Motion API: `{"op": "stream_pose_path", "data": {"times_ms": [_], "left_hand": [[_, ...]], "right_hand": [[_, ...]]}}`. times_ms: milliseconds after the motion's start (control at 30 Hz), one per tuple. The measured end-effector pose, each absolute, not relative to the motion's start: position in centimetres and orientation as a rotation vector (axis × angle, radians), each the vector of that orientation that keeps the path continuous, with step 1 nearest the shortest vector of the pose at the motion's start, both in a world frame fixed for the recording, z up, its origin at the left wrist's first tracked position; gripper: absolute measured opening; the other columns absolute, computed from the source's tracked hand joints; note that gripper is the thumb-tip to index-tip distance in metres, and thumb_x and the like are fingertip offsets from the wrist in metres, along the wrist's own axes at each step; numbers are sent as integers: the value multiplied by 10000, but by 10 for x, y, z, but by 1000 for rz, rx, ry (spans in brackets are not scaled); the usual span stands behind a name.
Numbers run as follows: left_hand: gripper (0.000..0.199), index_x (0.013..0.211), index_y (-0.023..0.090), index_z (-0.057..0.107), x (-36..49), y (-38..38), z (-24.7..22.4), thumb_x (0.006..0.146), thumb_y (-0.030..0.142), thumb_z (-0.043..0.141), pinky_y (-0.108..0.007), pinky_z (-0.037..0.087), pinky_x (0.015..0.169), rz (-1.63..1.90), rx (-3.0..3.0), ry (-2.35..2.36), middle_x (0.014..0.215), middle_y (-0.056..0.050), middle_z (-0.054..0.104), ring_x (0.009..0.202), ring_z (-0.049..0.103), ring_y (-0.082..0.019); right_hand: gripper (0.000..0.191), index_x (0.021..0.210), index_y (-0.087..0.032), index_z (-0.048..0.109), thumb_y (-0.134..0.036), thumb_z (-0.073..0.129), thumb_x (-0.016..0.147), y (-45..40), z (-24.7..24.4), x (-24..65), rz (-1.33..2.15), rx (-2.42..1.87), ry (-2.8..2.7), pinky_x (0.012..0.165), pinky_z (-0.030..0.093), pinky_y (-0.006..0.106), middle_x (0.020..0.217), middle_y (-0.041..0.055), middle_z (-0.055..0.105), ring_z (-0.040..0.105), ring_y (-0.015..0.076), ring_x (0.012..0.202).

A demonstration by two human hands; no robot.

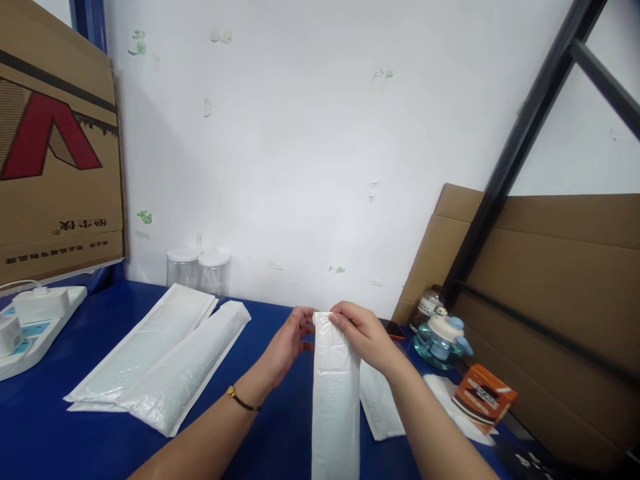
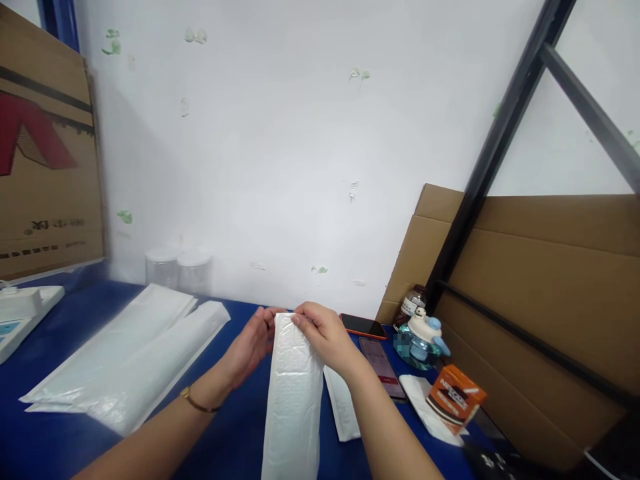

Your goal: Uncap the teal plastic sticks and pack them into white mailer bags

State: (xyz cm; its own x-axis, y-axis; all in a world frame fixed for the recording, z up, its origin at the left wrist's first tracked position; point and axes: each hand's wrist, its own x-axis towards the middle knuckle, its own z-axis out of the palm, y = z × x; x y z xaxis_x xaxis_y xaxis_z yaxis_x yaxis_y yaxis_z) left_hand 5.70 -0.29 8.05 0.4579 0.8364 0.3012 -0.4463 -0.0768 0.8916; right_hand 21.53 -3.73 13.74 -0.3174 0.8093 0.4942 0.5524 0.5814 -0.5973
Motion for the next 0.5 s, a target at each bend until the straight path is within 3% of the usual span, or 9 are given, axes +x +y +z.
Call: {"op": "stream_pose_path", "data": {"times_ms": [133,233,500], "left_hand": [[325,851,162,601,48,3,102,761,473,578,-217,382,609,1237,1776,668,732,6,587,665,506,-117],[303,762,157,610,48,2,104,777,454,550,-209,342,536,1257,1907,819,605,27,541,557,454,-100],[274,732,157,619,54,7,83,769,419,547,-206,362,542,1344,1824,919,631,13,592,581,513,-117]], "right_hand": [[275,760,-176,587,-380,447,880,-35,142,219,313,-1139,-2088,592,340,216,658,-21,515,465,113,642],[272,761,-166,611,-412,518,833,-30,136,230,447,-1171,-1983,581,340,215,654,-19,535,465,117,636],[249,729,-161,594,-404,646,738,-24,94,251,975,-987,-1402,565,359,212,617,-23,533,458,105,579]]}}
